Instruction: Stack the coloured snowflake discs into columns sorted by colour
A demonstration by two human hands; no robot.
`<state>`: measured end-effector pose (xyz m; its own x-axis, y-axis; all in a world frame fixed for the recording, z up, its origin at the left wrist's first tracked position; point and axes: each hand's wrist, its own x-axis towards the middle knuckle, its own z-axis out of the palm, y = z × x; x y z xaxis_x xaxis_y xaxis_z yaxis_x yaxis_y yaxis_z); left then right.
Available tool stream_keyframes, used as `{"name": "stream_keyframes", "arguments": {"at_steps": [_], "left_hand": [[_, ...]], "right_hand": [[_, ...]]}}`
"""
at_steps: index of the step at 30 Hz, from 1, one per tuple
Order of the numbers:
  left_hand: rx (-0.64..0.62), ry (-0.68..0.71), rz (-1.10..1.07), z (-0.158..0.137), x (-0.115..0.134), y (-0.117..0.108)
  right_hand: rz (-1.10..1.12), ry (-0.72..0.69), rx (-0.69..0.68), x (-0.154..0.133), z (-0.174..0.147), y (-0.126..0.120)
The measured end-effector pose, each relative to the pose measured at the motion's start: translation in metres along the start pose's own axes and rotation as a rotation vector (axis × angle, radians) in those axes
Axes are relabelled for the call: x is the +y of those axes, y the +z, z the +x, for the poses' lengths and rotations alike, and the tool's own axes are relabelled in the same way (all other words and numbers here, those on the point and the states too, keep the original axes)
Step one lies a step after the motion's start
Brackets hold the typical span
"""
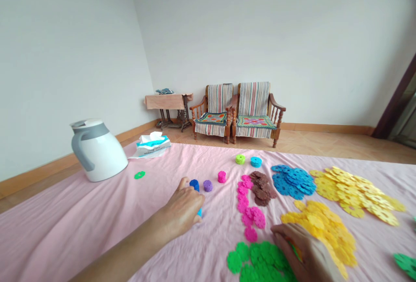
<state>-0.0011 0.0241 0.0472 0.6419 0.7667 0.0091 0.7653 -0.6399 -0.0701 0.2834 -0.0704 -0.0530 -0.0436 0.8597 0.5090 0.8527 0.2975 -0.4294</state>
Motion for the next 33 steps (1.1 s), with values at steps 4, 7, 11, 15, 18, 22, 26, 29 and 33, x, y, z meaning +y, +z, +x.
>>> {"name": "stream_keyframes", "arguments": {"at_steps": [4,7,11,15,18,22,26,29,33], "left_hand": [[0.022,0.011,-0.005,0.0,-0.001,0.004],[0.048,0.025,-0.001,0.0,-0.002,0.008],[0.053,0.033,0.0,0.001,-0.003,0.011],[0.05,0.019,-0.002,0.0,-0.004,0.008],[0.053,0.027,-0.021,-0.005,0.0,-0.003],[0.172,0.116,-0.119,-0.016,0.029,-0.006],[0.266,0.375,-0.26,-0.017,0.073,0.035],[0.365,0.434,-0.323,-0.012,0.096,0.073],[0.498,0.318,-0.443,-0.009,0.103,0.088]], "right_hand": [[0.003,0.001,0.007,0.001,0.0,0.001],[0.005,-0.005,0.033,0.001,-0.001,0.002],[0.011,-0.016,0.042,0.0,0.0,0.001],[0.014,-0.014,0.045,-0.001,0.002,0.001],[0.002,-0.011,0.037,-0.001,0.001,0.001],[0.005,-0.019,0.039,0.001,-0.001,0.0],[0.03,-0.014,0.039,0.0,-0.001,-0.002],[0.043,0.016,0.071,-0.002,0.0,-0.004],[0.019,-0.018,0.063,-0.005,0.002,-0.009]]}}
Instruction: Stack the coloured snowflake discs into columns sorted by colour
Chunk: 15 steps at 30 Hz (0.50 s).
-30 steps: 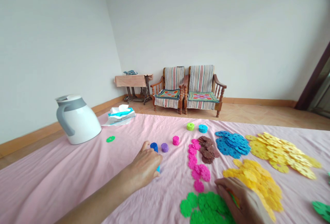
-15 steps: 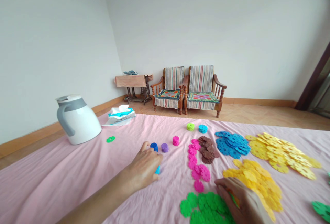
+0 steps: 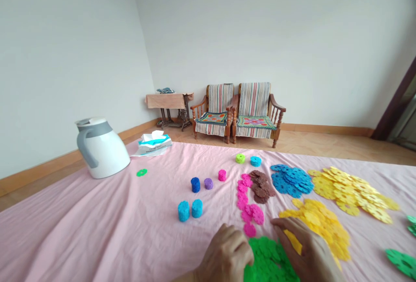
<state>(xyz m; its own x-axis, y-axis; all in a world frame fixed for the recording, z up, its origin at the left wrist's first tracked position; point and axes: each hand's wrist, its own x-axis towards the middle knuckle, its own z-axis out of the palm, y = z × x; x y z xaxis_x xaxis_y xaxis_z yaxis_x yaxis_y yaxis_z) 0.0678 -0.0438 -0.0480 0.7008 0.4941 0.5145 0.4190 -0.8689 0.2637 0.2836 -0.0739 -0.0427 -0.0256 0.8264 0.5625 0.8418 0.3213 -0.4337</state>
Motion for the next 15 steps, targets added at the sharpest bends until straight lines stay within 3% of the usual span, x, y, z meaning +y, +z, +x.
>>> {"name": "stream_keyframes", "arguments": {"at_steps": [5,12,15], "left_hand": [[0.064,-0.121,-0.146,0.003,0.001,-0.012],[-0.049,-0.081,-0.15,-0.002,-0.006,-0.007],[-0.028,-0.104,-0.157,-0.002,-0.003,-0.012]], "right_hand": [[-0.061,-0.044,-0.022,-0.002,0.001,-0.002],[-0.04,-0.05,-0.024,-0.007,0.0,0.001],[0.016,-0.025,-0.021,-0.015,0.001,0.0]]}}
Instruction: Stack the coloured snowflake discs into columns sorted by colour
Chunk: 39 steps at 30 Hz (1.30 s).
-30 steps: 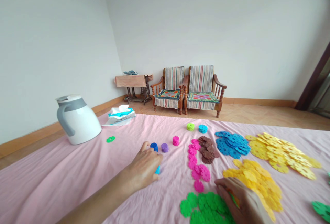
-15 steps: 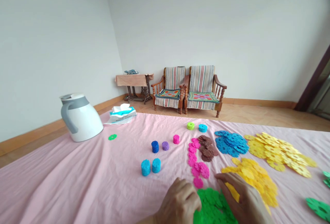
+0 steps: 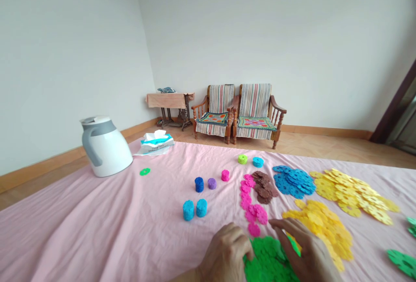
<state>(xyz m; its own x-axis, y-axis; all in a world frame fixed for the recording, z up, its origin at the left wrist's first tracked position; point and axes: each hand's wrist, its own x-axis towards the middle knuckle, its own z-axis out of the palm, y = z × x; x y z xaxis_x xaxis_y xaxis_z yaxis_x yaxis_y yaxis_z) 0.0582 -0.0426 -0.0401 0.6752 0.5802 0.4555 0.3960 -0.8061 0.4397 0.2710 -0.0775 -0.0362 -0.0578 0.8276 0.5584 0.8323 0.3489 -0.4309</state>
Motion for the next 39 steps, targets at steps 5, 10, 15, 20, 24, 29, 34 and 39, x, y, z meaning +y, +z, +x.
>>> {"name": "stream_keyframes", "arguments": {"at_steps": [5,10,15,20,24,29,34,39], "left_hand": [[0.163,-0.131,-0.083,0.007,0.01,-0.036],[0.235,-0.271,0.06,0.006,-0.014,-0.102],[-0.041,-0.445,0.069,-0.011,-0.053,-0.154],[-0.296,-0.394,0.057,-0.016,-0.069,-0.151],[-0.303,-0.342,0.052,-0.013,-0.073,-0.138],[-0.304,-0.358,0.073,-0.014,-0.078,-0.133],[-0.278,-0.384,0.079,-0.017,-0.081,-0.132],[-0.256,-0.357,-0.005,-0.016,-0.083,-0.129]], "right_hand": [[0.157,0.052,-0.005,-0.026,0.011,-0.002],[0.198,0.05,-0.09,-0.046,0.027,0.016],[0.223,0.041,-0.247,-0.061,0.045,0.046],[0.178,-0.033,-0.386,-0.082,0.066,0.074],[0.175,-0.073,-0.417,-0.097,0.081,0.093],[0.136,-0.101,-0.45,-0.108,0.091,0.103],[0.063,-0.126,-0.476,-0.117,0.097,0.106],[-0.019,-0.161,-0.516,-0.123,0.099,0.107]]}}
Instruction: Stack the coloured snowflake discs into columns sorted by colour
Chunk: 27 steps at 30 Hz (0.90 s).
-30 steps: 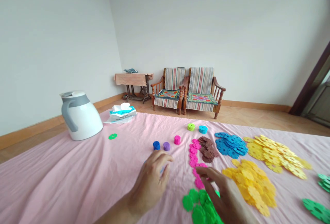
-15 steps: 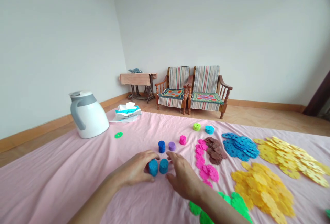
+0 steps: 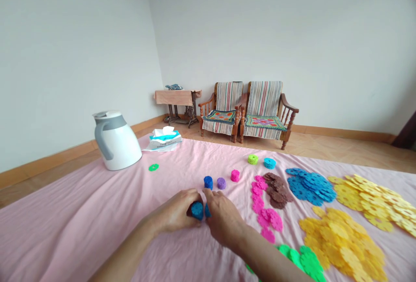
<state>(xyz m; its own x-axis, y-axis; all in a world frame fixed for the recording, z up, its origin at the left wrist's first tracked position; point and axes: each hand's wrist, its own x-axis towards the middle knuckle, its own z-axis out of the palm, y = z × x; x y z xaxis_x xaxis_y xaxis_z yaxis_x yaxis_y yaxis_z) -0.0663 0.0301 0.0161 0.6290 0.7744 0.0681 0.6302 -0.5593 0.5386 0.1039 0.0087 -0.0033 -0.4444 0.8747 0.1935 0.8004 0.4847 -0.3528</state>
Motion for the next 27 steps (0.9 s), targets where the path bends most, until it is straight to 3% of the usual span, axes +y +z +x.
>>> {"name": "stream_keyframes", "arguments": {"at_steps": [13,17,22,27], "left_hand": [[-0.014,0.019,-0.012,0.001,-0.001,0.0],[-0.02,-0.021,0.07,-0.002,0.002,-0.004],[0.038,0.021,0.14,-0.004,0.008,-0.006],[0.039,0.067,0.199,-0.002,0.012,-0.006]], "right_hand": [[-0.031,-0.001,-0.077,-0.003,0.002,-0.015],[0.002,0.07,-0.07,0.008,-0.015,-0.018],[0.029,0.179,0.005,0.012,-0.037,-0.019],[0.04,0.2,0.026,0.009,-0.04,-0.02]]}}
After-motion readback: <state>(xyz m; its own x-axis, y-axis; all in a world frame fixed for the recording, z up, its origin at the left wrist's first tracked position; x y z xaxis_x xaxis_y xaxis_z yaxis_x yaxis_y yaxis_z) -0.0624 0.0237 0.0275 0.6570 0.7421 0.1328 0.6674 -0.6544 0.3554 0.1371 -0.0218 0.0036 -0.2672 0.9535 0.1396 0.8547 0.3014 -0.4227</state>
